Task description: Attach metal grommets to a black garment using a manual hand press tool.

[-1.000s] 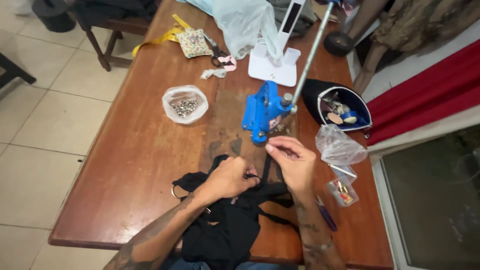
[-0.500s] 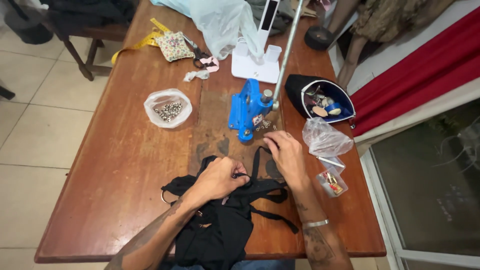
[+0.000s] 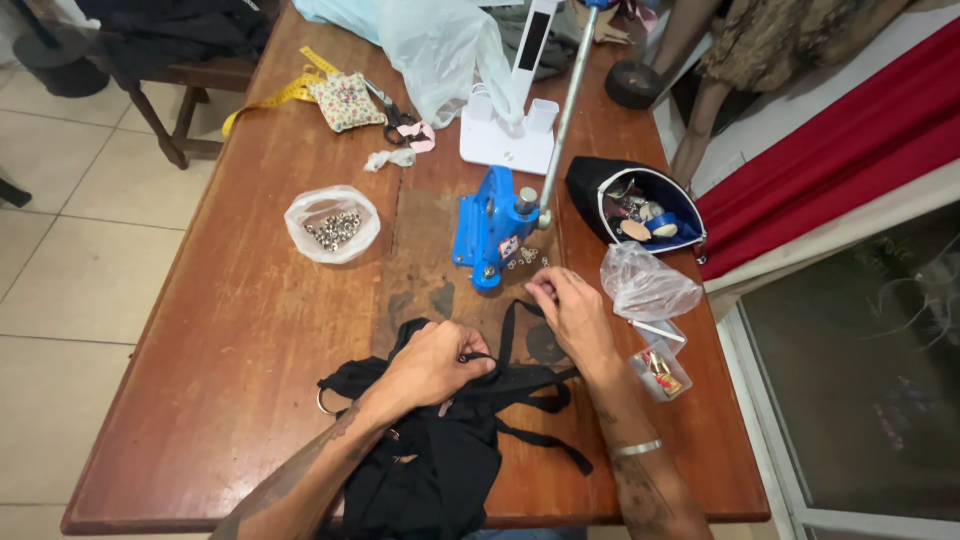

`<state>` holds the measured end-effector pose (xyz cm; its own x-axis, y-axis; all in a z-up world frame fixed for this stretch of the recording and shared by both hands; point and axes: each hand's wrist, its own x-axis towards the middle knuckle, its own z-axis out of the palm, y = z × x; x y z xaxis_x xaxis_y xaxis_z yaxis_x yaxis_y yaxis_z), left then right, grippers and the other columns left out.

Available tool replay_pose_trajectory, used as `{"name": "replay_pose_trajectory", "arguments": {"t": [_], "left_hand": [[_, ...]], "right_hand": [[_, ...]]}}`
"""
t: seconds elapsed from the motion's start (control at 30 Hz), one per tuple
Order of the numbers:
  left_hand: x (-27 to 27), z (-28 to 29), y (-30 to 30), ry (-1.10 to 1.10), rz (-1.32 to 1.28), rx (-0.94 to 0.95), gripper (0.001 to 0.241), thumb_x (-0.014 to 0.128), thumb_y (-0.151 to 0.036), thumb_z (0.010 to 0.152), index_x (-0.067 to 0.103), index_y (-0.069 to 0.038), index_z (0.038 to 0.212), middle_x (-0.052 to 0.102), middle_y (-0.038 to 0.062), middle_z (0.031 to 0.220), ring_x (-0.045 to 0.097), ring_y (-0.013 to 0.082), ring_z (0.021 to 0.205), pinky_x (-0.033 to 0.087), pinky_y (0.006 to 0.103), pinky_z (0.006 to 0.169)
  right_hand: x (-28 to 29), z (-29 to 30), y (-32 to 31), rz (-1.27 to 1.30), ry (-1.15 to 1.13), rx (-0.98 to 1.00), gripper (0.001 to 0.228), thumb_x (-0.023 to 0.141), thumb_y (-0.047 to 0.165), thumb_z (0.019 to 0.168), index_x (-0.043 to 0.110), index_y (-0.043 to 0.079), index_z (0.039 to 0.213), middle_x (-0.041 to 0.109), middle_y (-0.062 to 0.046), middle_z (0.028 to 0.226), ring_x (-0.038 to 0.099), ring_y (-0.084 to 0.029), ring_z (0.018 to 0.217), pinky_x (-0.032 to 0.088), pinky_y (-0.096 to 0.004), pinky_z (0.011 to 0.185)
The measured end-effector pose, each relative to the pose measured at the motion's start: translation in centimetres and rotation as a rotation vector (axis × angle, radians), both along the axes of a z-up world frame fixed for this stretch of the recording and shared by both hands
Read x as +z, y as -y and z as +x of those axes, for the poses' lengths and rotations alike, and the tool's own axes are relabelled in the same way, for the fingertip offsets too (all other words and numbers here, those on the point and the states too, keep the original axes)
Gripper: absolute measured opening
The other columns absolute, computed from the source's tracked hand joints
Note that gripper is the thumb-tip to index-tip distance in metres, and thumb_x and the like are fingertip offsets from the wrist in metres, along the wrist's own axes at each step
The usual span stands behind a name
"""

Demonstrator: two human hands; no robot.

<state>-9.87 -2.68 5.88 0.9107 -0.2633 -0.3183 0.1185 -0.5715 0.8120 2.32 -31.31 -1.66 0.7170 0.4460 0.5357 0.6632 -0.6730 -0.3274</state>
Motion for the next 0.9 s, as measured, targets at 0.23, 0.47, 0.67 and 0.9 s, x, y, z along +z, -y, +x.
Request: {"name": "replay_pose_trajectory", "arguments": {"t": [0.23,0.47,0.67,0.9], "left_hand": [[-0.2,-0.1,0.1,0.000,0.000,-0.015,0.028,0.088,-0.039,0.100,0.096,-0.018,0.116,0.095,0.009,0.107,0.091,0.0402,0.119,0.069,0.0518,0.101],[-0.2,0.0,0.0,-0.007,-0.005,-0.018,0.026,0.088,-0.039,0.100,0.096,-0.019,0.115,0.095,0.008,0.107,0.091,0.0393,0.118,0.069,0.0509,0.100],[-0.3,0.1,0.0,-0.005,-0.008,-0.018,0.026,0.088,-0.038,0.101,0.096,-0.018,0.115,0.095,0.008,0.105,0.092,0.0381,0.115,0.069,0.0493,0.099],[-0.5,0.2,-0.2,0.006,-0.010,-0.028,0.029,0.088,-0.039,0.101,0.096,-0.017,0.118,0.094,0.009,0.107,0.091,0.0393,0.117,0.069,0.0505,0.100]], "right_hand": [[1.6,-0.5,-0.4,0.070,-0.143,-0.030,0.017,0.095,0.022,0.106,0.080,0.016,0.102,0.079,-0.007,0.083,0.084,-0.028,0.081,0.068,-0.040,0.076],[0.7,0.5,-0.2,0.104,-0.206,-0.014,0.018,0.098,0.022,0.101,0.081,0.016,0.097,0.077,-0.008,0.079,0.082,-0.026,0.077,0.067,-0.038,0.074],[2.4,0.7,-0.2,0.083,-0.361,-0.034,0.015,0.098,0.017,0.095,0.085,0.010,0.100,0.083,-0.012,0.082,0.083,-0.025,0.078,0.069,-0.037,0.075],[3.6,-0.9,0.8,0.425,-0.548,-0.046,0.019,0.099,0.003,0.095,0.094,0.005,0.113,0.090,-0.014,0.097,0.083,-0.015,0.087,0.072,-0.029,0.086]]}}
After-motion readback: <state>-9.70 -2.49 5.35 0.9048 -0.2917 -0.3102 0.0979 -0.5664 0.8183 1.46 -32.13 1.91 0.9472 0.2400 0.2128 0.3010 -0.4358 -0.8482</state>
